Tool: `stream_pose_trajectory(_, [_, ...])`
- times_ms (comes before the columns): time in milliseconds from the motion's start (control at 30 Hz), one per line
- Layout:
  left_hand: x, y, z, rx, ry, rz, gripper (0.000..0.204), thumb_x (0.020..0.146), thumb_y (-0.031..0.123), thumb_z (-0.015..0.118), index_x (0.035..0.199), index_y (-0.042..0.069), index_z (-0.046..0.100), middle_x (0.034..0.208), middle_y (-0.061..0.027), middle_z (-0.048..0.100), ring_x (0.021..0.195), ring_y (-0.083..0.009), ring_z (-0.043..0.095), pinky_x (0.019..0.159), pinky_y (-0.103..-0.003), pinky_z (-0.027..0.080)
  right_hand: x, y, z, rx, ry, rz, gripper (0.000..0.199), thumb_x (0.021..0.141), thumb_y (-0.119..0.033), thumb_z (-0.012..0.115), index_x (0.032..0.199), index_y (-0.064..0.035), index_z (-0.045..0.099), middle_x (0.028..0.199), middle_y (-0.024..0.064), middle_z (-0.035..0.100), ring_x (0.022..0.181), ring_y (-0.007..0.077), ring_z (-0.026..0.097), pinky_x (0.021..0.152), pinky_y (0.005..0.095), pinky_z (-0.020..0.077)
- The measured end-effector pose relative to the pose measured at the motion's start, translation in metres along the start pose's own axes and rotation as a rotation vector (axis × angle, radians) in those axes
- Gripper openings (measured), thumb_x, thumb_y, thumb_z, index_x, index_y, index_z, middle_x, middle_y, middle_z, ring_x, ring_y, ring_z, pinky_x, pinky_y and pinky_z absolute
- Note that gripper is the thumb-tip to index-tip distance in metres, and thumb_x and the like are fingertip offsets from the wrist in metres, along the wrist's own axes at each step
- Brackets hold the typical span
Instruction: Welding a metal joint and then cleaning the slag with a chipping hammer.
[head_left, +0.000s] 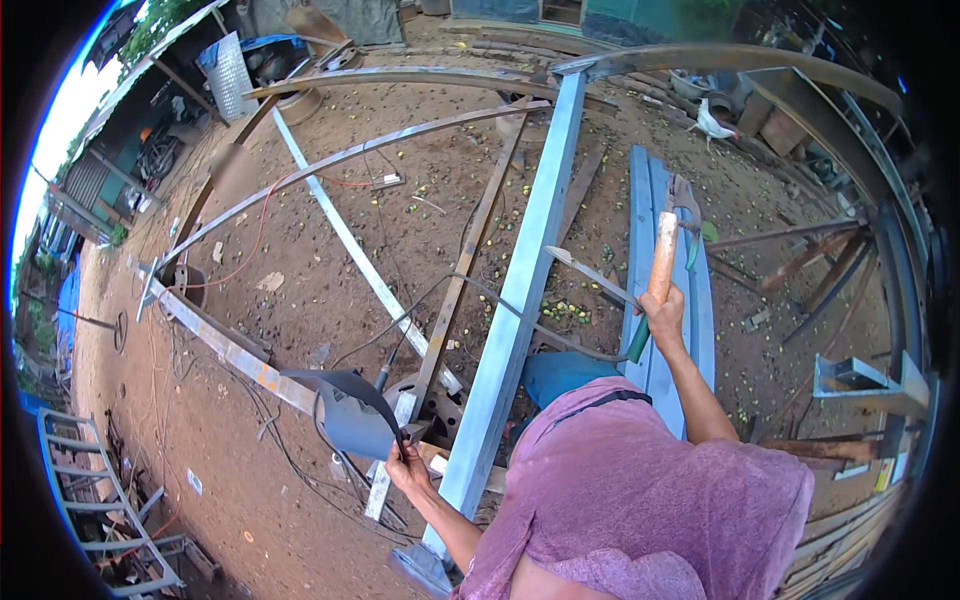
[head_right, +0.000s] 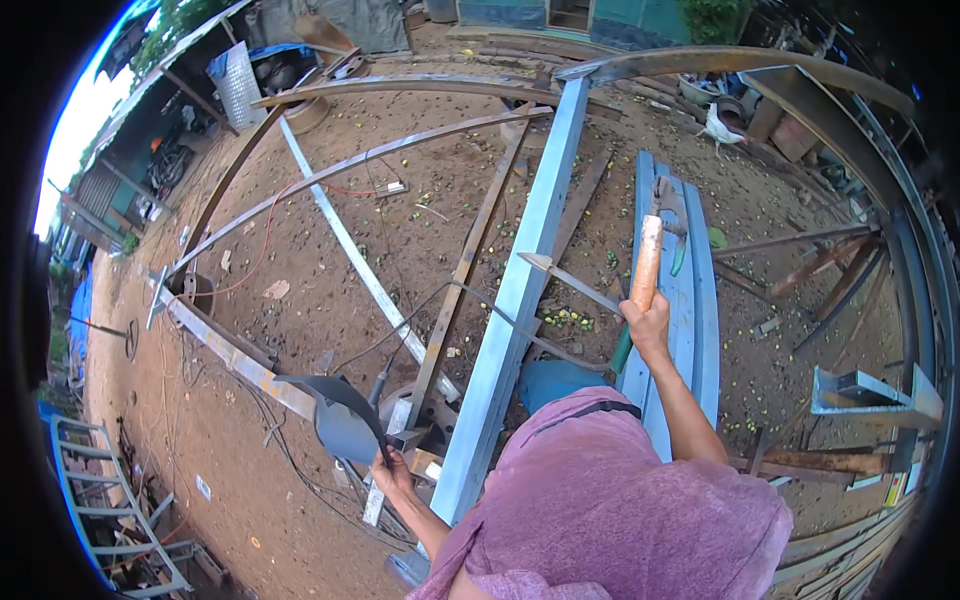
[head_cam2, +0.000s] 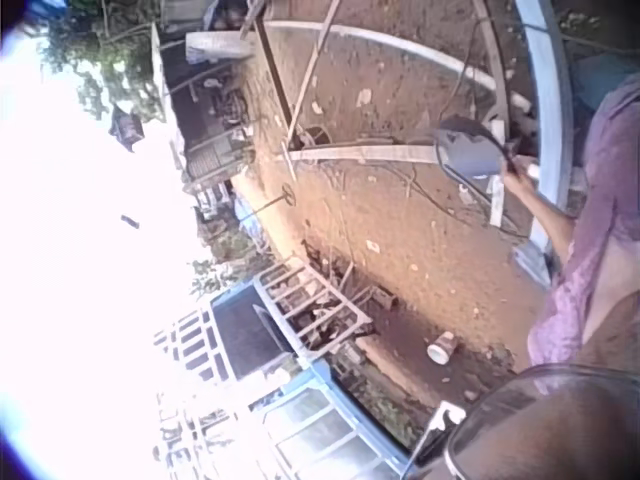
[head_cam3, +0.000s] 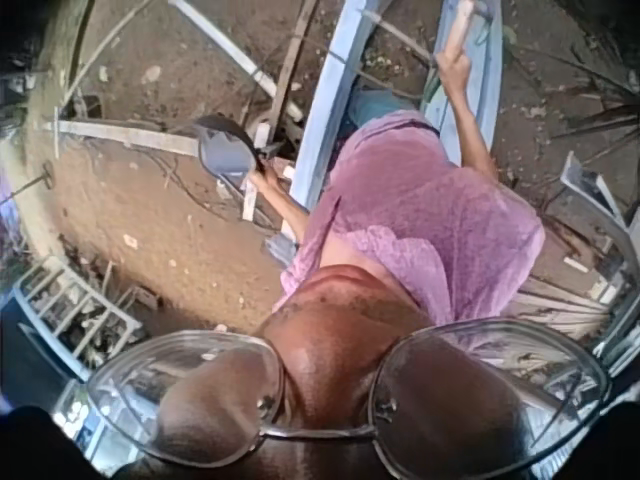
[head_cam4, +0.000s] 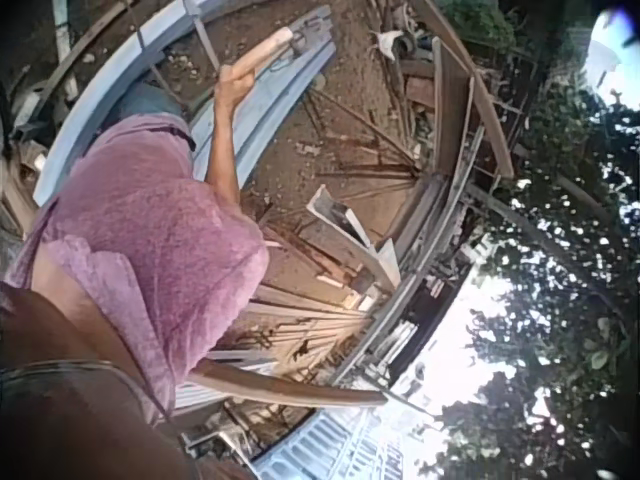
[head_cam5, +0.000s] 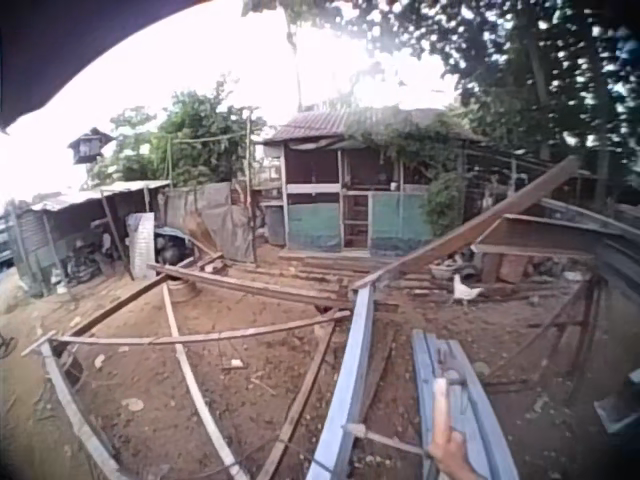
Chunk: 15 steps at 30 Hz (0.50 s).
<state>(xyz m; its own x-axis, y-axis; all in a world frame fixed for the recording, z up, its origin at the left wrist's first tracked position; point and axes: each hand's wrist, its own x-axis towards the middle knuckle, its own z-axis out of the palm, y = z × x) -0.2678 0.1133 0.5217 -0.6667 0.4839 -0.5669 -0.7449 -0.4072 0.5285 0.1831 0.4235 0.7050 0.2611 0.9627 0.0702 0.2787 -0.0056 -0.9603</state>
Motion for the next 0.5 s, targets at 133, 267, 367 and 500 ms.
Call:
stream_pose_trajectory(133, [0.016, -0.008, -0.021, 0.049, -0.025, -0.086, 0.018, 0.090, 0.001, 0.057, 0.106, -0.007, 0.061, 0.093, -0.0214, 0.070, 0.067, -0.0230, 0.069, 0.058, -0.024, 0.061, -0.026, 0.000, -0.016, -0.018, -0.019, -0.006, 0.020, 0.075, -0.012, 0.064, 0.085, 0.0026, 0.055, 0.067, 0.0072, 0.059, 0.053, 0.0172, 0.061, 0.051, 0.0306, 0.0502])
stream_pose_trajectory(267, [0.014, -0.020, -0.039, 0.110, 0.007, -0.134, 0.025, 0.089, 0.006, 0.050, 0.108, -0.007, 0.061, 0.094, -0.0198, 0.071, 0.071, -0.0223, 0.071, 0.054, -0.025, 0.062, -0.034, -0.003, -0.018, 0.030, -0.052, 0.007, 0.021, 0.075, -0.012, 0.063, 0.086, 0.0034, 0.054, 0.066, 0.0063, 0.058, 0.054, 0.0170, 0.061, 0.050, 0.0313, 0.0502])
stream_pose_trajectory(367, [-0.002, -0.039, -0.043, -0.008, 0.071, -0.188, 0.022, 0.083, 0.000, 0.055, 0.102, -0.006, 0.064, 0.089, -0.0190, 0.071, 0.070, -0.0275, 0.072, 0.056, -0.028, 0.062, -0.022, 0.004, -0.014, -0.009, -0.076, 0.002, 0.019, 0.073, -0.011, 0.063, 0.085, 0.0023, 0.055, 0.066, 0.0066, 0.059, 0.055, 0.0160, 0.061, 0.050, 0.0319, 0.0495])
stream_pose_trajectory(500, [-0.015, -0.068, -0.058, -0.015, 0.175, -0.206, 0.026, 0.087, 0.004, 0.052, 0.108, -0.004, 0.063, 0.089, -0.0150, 0.070, 0.070, -0.0260, 0.069, 0.053, -0.026, 0.060, 0.014, 0.012, 0.001, -0.302, -0.088, -0.063, 0.024, 0.070, -0.018, 0.065, 0.084, 0.0004, 0.058, 0.066, 0.0147, 0.061, 0.059, 0.0290, 0.062, 0.058, 0.0404, 0.0507])
